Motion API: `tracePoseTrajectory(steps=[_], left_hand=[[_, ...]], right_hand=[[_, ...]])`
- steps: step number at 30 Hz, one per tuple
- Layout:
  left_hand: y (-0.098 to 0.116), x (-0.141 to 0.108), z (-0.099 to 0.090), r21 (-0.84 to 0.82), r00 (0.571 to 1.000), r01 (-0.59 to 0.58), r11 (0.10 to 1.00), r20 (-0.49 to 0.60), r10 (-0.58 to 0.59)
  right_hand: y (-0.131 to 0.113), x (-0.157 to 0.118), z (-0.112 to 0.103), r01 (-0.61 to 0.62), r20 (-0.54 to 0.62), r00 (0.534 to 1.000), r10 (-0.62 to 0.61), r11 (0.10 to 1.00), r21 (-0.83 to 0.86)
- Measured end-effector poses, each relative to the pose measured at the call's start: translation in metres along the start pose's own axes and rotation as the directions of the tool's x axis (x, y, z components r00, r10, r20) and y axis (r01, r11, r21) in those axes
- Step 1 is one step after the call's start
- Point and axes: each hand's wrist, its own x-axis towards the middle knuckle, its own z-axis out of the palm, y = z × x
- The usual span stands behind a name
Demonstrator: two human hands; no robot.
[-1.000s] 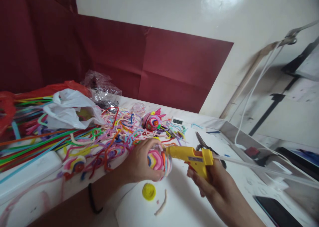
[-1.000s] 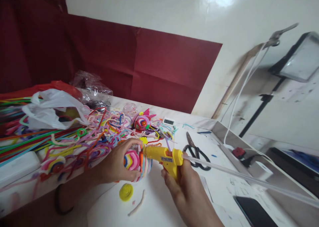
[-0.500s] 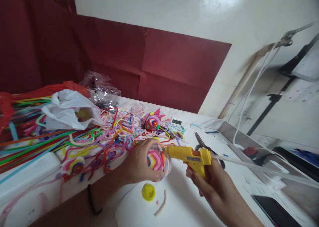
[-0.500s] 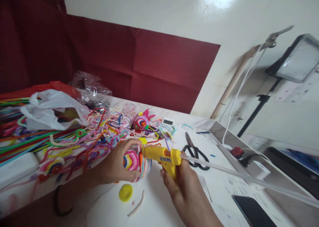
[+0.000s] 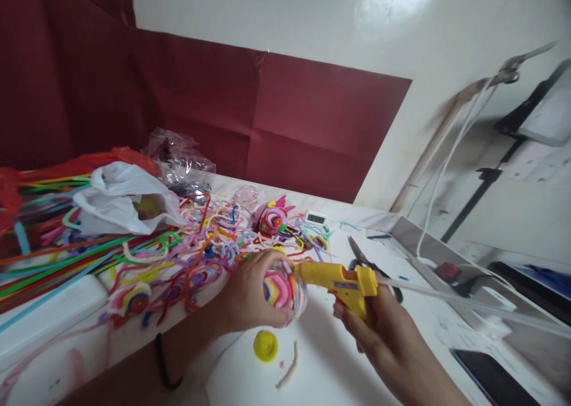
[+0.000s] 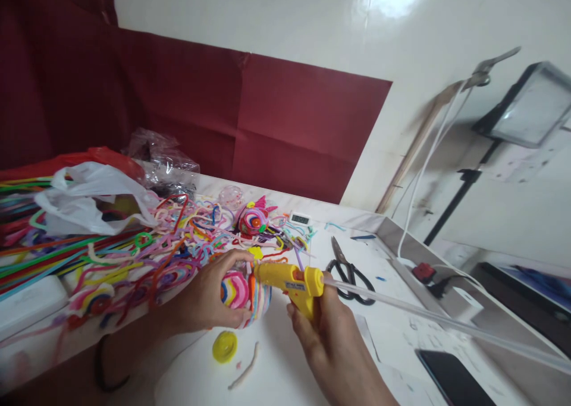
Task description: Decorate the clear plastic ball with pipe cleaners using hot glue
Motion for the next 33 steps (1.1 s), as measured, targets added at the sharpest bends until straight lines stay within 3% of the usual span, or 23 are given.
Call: tracePoseTrajectory(steps=[9,14,17,23,33], left_hand=[[-0.005,0.000,0.002,0.002,1.000,0.002,1.000,-0.008,-0.002],[-0.006,-0.002,0.002,0.009,1.000,0.003,1.000,-0.004,-0.003],[-0.005,-0.001,0.002,0.016,1.000,-0.005,1.000,-0.006,0.005],[-0.004,0.000,0.001,0.021,1.000,0.010,1.000,-0.006,-0.010],[-0.009,-0.001,0.003,0.045,0.999,-0.034,0.998,-0.004,0.034]], right_hand=[[0.005,0.007,0.001,0.041,0.046,0.998,-0.041,0.999,0.008],[0.000,0.001,0.003,0.025,0.009,1.000,-0.025,1.000,0.005],[0.005,-0.002,-0.002,0.022,0.064,0.998,-0.021,1.000,-0.014],[0.015,-0.004,-0.007,0.096,0.132,0.988,-0.085,0.992,-0.079],[0.021,-0.012,-0.011,0.151,0.127,0.983,-0.131,0.975,-0.165]])
